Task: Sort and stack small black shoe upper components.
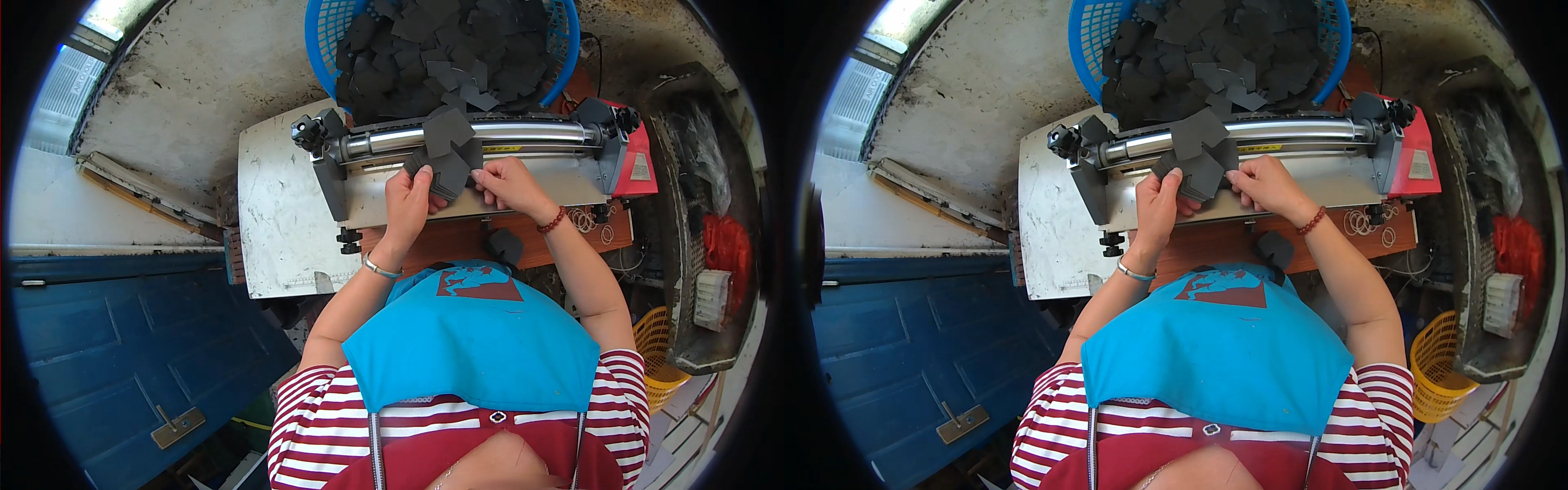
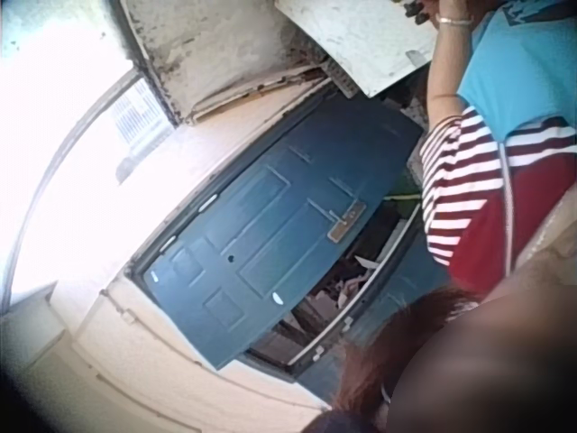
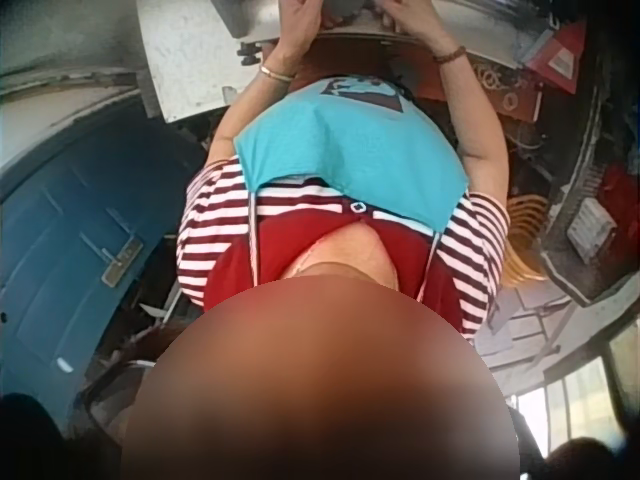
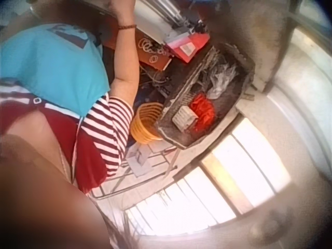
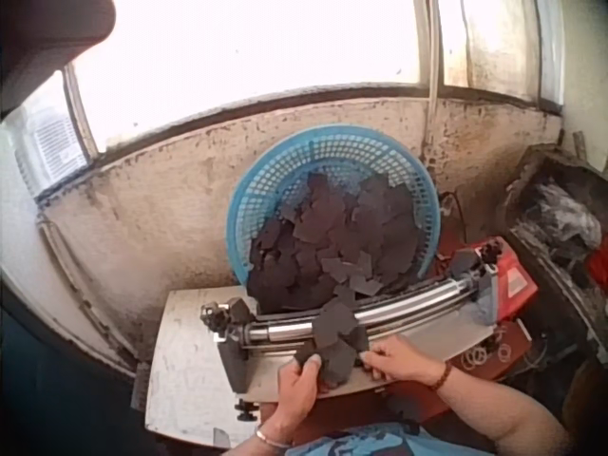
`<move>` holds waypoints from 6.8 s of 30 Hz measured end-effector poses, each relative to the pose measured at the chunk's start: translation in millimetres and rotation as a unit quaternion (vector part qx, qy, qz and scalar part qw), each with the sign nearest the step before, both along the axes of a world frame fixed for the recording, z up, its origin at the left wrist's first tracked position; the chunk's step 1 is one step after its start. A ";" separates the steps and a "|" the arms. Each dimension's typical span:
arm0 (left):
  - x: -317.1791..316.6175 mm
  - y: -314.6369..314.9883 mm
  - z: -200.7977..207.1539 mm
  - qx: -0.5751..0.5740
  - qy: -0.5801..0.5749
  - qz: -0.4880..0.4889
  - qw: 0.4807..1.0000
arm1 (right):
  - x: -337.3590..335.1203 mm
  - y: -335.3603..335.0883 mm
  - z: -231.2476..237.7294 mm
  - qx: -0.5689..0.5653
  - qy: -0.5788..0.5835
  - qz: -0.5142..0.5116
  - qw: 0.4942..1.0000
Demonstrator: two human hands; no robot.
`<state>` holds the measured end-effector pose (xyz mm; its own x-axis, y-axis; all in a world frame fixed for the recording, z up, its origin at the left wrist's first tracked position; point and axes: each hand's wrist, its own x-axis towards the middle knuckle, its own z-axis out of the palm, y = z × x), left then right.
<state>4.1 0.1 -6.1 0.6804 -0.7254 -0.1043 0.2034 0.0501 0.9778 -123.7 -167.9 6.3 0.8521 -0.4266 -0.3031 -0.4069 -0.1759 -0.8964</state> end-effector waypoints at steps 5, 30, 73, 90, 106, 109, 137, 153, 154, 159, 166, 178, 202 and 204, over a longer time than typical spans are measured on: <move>8.1 8.6 1.6 0.003 -0.010 0.018 1.000 | -17.9 -14.2 4.0 0.066 0.122 0.060 0.989; 13.3 15.3 8.9 0.022 0.089 -0.022 0.996 | 9.3 6.3 -1.4 0.131 -0.054 -0.082 0.986; -2.0 1.5 3.5 0.028 0.072 -0.094 0.993 | -13.4 -6.3 13.4 0.037 -0.006 0.021 0.999; 2.0 -8.1 -1.2 0.031 0.062 -0.093 0.993 | -3.9 4.1 12.5 0.020 -0.035 0.027 0.999; -21.1 10.5 -6.5 0.024 -0.053 0.003 0.998 | 0.4 4.8 -7.4 0.053 -0.029 0.012 0.998; -25.7 7.5 -11.5 0.001 -0.041 -0.007 0.999 | -6.4 11.7 -4.0 0.016 -0.045 0.060 0.997; -38.4 44.0 -24.5 -0.001 0.087 -0.032 0.996 | -11.4 30.4 -3.3 0.063 -0.042 0.001 0.997; -43.3 31.7 -16.8 0.079 0.094 -0.174 0.977 | -19.8 -13.6 -4.0 -0.021 0.091 -0.055 0.994; -45.8 30.2 -20.8 0.089 0.096 -0.215 0.968 | -17.1 -14.8 -5.7 -0.017 0.094 -0.062 0.994; -68.4 17.6 -47.4 0.149 0.037 -0.341 0.928 | -30.1 -2.5 -3.9 -0.092 -0.029 -0.095 0.991; -89.0 5.0 -126.5 0.224 -0.181 -0.450 0.845 | -131.0 28.6 -58.2 -0.179 0.016 -0.073 0.981; -111.8 -18.1 -174.2 0.217 -0.172 -0.481 0.832 | -157.1 43.9 -139.6 -0.326 0.095 -0.076 0.938; -96.1 -32.9 4.9 0.104 -0.113 -0.296 0.943 | -155.1 42.8 -16.4 0.269 -0.161 -0.167 0.935; -98.3 -32.7 5.3 0.112 -0.259 -0.267 0.922 | -144.3 55.7 -9.5 -0.171 -0.175 -0.153 0.957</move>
<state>-94.2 -32.6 -0.8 0.2337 -0.9708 -0.0541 -0.3562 -0.1372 0.9243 -268.0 -112.1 -3.2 0.6946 -0.6964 0.1805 -0.1714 -0.4039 -0.8986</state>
